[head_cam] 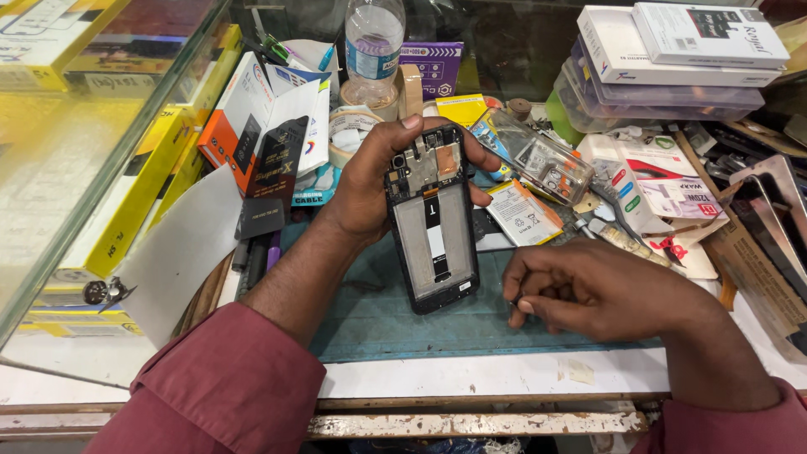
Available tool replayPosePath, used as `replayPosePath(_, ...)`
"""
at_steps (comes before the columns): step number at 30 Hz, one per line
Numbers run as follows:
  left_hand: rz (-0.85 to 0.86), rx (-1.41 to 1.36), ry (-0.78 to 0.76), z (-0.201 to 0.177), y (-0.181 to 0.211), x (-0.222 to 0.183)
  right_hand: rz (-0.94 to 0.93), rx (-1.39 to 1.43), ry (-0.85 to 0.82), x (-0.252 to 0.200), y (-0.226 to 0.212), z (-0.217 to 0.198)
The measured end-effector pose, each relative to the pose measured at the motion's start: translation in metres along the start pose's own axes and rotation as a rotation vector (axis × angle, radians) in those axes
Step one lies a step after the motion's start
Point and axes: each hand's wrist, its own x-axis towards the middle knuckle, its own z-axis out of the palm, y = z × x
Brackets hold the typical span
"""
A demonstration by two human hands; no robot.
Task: The person disassembles a smartphone on a cluttered workbench, using a screwdriver to remove screws and a prying tool to separate the screen assembly from the frame. They lift the display, disconnect internal cables, and remove the battery from the device.
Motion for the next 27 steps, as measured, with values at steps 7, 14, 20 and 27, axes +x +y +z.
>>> replayPosePath(7,-0.001,0.009,0.020,0.002,0.000,0.001,-0.496,-0.077,0.137,0.004,0.021,-0.008)
replayPosePath(14,0.013,-0.018,0.024,-0.005,-0.009,0.003,-0.508,0.012,0.252,0.000,-0.007,-0.005)
replayPosePath(20,0.061,0.047,0.176,-0.028,-0.039,0.008,-0.776,0.163,0.421,0.004,-0.089,-0.004)
replayPosePath(27,0.032,0.072,0.256,-0.030,-0.045,0.009,-0.842,-0.056,0.829,0.024,-0.165,-0.011)
